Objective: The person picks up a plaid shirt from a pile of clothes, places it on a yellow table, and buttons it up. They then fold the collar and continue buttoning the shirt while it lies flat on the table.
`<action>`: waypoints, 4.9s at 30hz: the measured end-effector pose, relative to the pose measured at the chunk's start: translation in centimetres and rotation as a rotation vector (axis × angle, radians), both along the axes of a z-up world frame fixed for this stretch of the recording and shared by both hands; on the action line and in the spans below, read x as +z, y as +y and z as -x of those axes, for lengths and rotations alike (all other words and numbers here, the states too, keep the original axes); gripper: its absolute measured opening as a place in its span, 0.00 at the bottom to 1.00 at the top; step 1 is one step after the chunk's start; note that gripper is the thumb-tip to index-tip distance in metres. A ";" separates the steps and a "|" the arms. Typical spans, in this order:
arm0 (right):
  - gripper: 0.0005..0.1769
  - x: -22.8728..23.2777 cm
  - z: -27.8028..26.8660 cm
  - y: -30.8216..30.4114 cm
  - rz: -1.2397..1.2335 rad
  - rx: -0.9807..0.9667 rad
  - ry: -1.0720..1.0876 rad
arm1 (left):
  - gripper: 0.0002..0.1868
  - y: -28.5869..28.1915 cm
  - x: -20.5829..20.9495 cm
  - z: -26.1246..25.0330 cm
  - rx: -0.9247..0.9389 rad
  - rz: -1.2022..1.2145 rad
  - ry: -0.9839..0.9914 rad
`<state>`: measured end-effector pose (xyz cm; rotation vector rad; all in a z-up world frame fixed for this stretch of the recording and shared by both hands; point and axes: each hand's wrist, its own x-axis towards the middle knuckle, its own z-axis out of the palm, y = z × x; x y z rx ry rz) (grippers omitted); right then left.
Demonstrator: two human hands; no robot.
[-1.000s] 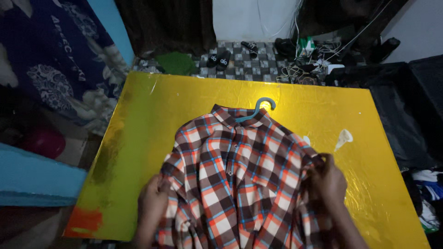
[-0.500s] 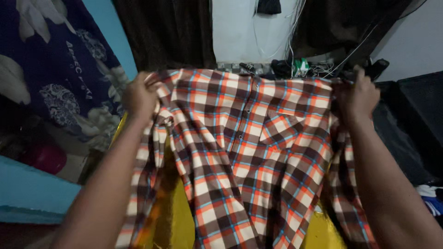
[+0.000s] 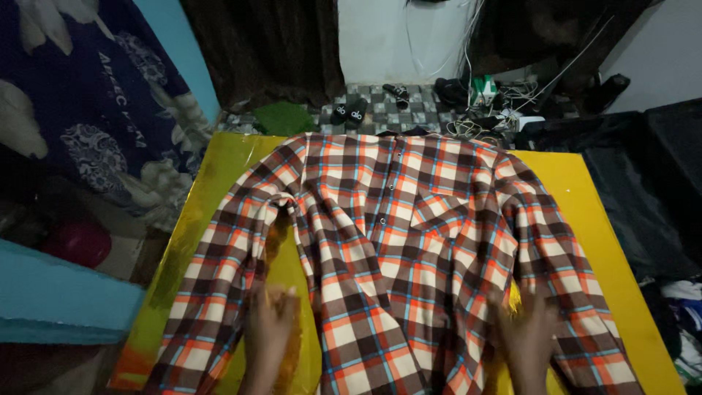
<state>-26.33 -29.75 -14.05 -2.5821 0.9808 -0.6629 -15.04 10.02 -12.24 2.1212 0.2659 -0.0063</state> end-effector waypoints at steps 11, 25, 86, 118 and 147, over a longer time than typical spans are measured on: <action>0.24 -2.3 -1.6 2.3 -0.459 -0.053 0.193 | 0.12 -4.2 -5.3 -1.5 -0.148 0.219 0.258; 0.14 6.3 -13.1 -16.0 0.315 0.145 -0.262 | 0.19 4.1 2.0 -21.8 0.044 -0.284 -0.520; 0.20 9.3 -2.0 8.6 0.201 0.441 -0.032 | 0.13 -2.4 7.6 3.7 -0.317 -0.194 -0.295; 0.06 0.3 -1.5 10.0 -0.889 0.566 -0.026 | 0.07 -10.9 -0.6 1.7 -0.713 0.108 -0.384; 0.12 4.2 -5.7 14.4 -0.374 0.647 -0.234 | 0.11 -12.5 -3.3 -1.0 -0.400 0.818 0.328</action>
